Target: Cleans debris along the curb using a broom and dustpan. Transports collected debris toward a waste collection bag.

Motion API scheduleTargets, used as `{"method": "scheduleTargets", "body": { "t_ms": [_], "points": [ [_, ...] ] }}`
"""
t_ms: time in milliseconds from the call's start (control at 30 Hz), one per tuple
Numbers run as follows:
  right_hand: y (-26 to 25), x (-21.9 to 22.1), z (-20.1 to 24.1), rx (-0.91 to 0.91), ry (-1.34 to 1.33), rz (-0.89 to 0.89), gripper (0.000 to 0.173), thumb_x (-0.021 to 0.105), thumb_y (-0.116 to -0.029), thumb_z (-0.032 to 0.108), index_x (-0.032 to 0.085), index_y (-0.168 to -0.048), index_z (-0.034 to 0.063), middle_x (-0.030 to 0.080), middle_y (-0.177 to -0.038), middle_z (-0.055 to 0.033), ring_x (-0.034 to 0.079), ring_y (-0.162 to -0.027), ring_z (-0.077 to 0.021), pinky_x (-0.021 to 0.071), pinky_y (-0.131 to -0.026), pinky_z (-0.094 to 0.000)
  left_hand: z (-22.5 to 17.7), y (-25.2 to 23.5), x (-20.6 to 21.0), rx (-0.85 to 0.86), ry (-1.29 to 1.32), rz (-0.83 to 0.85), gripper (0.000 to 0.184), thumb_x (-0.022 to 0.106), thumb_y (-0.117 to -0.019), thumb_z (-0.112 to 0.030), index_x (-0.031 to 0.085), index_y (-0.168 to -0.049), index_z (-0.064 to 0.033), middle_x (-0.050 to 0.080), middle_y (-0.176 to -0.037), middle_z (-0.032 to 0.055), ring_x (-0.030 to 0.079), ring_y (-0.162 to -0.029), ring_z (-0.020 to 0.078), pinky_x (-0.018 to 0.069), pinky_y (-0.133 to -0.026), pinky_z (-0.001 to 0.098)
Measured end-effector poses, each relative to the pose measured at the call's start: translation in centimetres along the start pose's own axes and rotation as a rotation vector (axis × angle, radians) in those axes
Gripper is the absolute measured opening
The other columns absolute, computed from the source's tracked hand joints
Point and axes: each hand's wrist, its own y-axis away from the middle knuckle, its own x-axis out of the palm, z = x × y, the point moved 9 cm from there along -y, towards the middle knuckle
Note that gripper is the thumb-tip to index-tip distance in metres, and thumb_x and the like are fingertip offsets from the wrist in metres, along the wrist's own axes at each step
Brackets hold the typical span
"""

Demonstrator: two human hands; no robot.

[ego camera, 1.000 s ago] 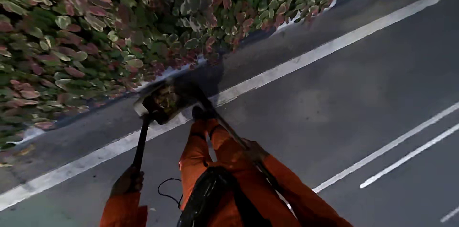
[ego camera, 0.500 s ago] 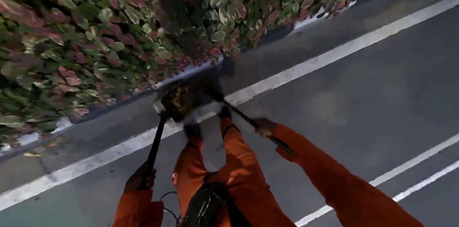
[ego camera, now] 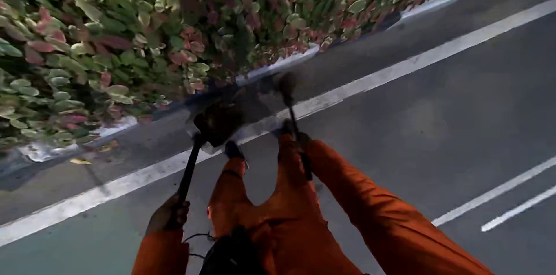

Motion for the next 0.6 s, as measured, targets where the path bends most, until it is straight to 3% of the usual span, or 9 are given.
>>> {"method": "scheduleTargets", "body": {
  "t_ms": [67, 133, 200, 300, 367, 467, 567, 600],
  "points": [
    [1.9, 5.0, 1.7, -0.022, 0.063, 0.083, 0.056, 0.059, -0.1014, 0.025, 0.044, -0.148, -0.0013, 0.056, -0.140, -0.0249, 0.058, -0.127, -0.0365, 0.0458, -0.108, -0.0513, -1.8, -1.2, -1.7, 0.009, -0.055, -0.043, 0.026, 0.031, -0.1128, -0.026, 0.051, -0.111, -0.0093, 0.052, -0.066, 0.0014, 0.043, -0.039, 0.0040, 0.0353, -0.032, 0.0166],
    [4.1, 6.4, 1.3, 0.003, 0.051, 0.193, 0.055, 0.061, -0.0994, 0.017, 0.042, -0.150, 0.0072, 0.062, -0.125, -0.0216, 0.066, -0.100, -0.0315, 0.0548, -0.087, -0.0488, -3.7, -1.2, -2.4, 0.004, -0.105, -0.024, 0.026, 0.030, -0.1131, -0.026, 0.049, -0.110, -0.0099, 0.052, -0.065, 0.0007, 0.043, -0.039, 0.0034, 0.0361, -0.033, 0.0164],
    [6.5, 7.5, -1.6, 0.037, -0.025, 0.298, 0.060, 0.060, -0.1019, 0.017, 0.035, -0.157, 0.0222, 0.065, -0.106, -0.0133, 0.060, -0.069, -0.0186, 0.0531, -0.062, -0.0359, -4.1, -1.5, -3.1, -0.024, -0.111, -0.014, 0.027, 0.029, -0.1130, -0.027, 0.049, -0.110, -0.0094, 0.051, -0.064, 0.0011, 0.043, -0.038, 0.0040, 0.0363, -0.032, 0.0167],
    [10.5, 8.5, -4.5, 0.115, -0.184, 0.254, 0.070, 0.061, -0.1002, 0.014, 0.029, -0.161, 0.0296, 0.064, -0.095, -0.0116, 0.055, -0.057, -0.0159, 0.0501, -0.053, -0.0335, -4.3, -2.1, -3.8, -0.046, -0.058, -0.020, 0.027, 0.029, -0.1127, -0.027, 0.048, -0.111, -0.0089, 0.050, -0.063, 0.0019, 0.043, -0.037, 0.0046, 0.0361, -0.031, 0.0171],
    [11.5, 8.0, -5.4, 0.162, -0.306, 0.107, 0.069, 0.062, -0.0983, 0.011, 0.033, -0.160, 0.0245, 0.064, -0.096, -0.0134, 0.056, -0.060, -0.0178, 0.0511, -0.056, -0.0355, -3.9, -2.1, -4.5, -0.069, -0.054, -0.016, 0.028, 0.028, -0.1131, -0.029, 0.048, -0.112, -0.0096, 0.050, -0.065, 0.0017, 0.043, -0.038, 0.0046, 0.0366, -0.032, 0.0167],
    [8.0, 4.3, -3.0, 0.153, -0.346, -0.105, 0.056, 0.059, -0.1017, 0.014, 0.038, -0.154, 0.0097, 0.064, -0.106, -0.0186, 0.062, -0.072, -0.0238, 0.0556, -0.066, -0.0405, -4.5, -2.7, -4.8, -0.085, -0.054, -0.002, 0.027, 0.028, -0.1129, -0.030, 0.048, -0.110, -0.0108, 0.052, -0.065, 0.0019, 0.044, -0.038, 0.0046, 0.0369, -0.032, 0.0172],
    [2.7, 0.2, -0.6, 0.169, -0.098, -0.111, 0.055, 0.061, -0.1008, 0.014, 0.041, -0.150, 0.0005, 0.060, -0.131, -0.0272, 0.065, -0.110, -0.0372, 0.0523, -0.096, -0.0519, -4.6, -2.8, -5.4, -0.105, -0.054, 0.013, 0.028, 0.027, -0.1126, -0.030, 0.048, -0.110, -0.0117, 0.051, -0.065, 0.0012, 0.045, -0.038, 0.0044, 0.0372, -0.031, 0.0171],
    [1.7, -0.4, -0.5, 0.128, 0.040, -0.074, 0.058, 0.064, -0.0976, 0.012, 0.041, -0.149, 0.0001, 0.060, -0.130, -0.0294, 0.064, -0.114, -0.0419, 0.0511, -0.097, -0.0573, -4.8, -2.7, -5.6, -0.115, -0.057, 0.023, 0.029, 0.026, -0.1125, -0.030, 0.048, -0.110, -0.0119, 0.051, -0.065, 0.0010, 0.044, -0.038, 0.0042, 0.0368, -0.031, 0.0169]
  ]
}}
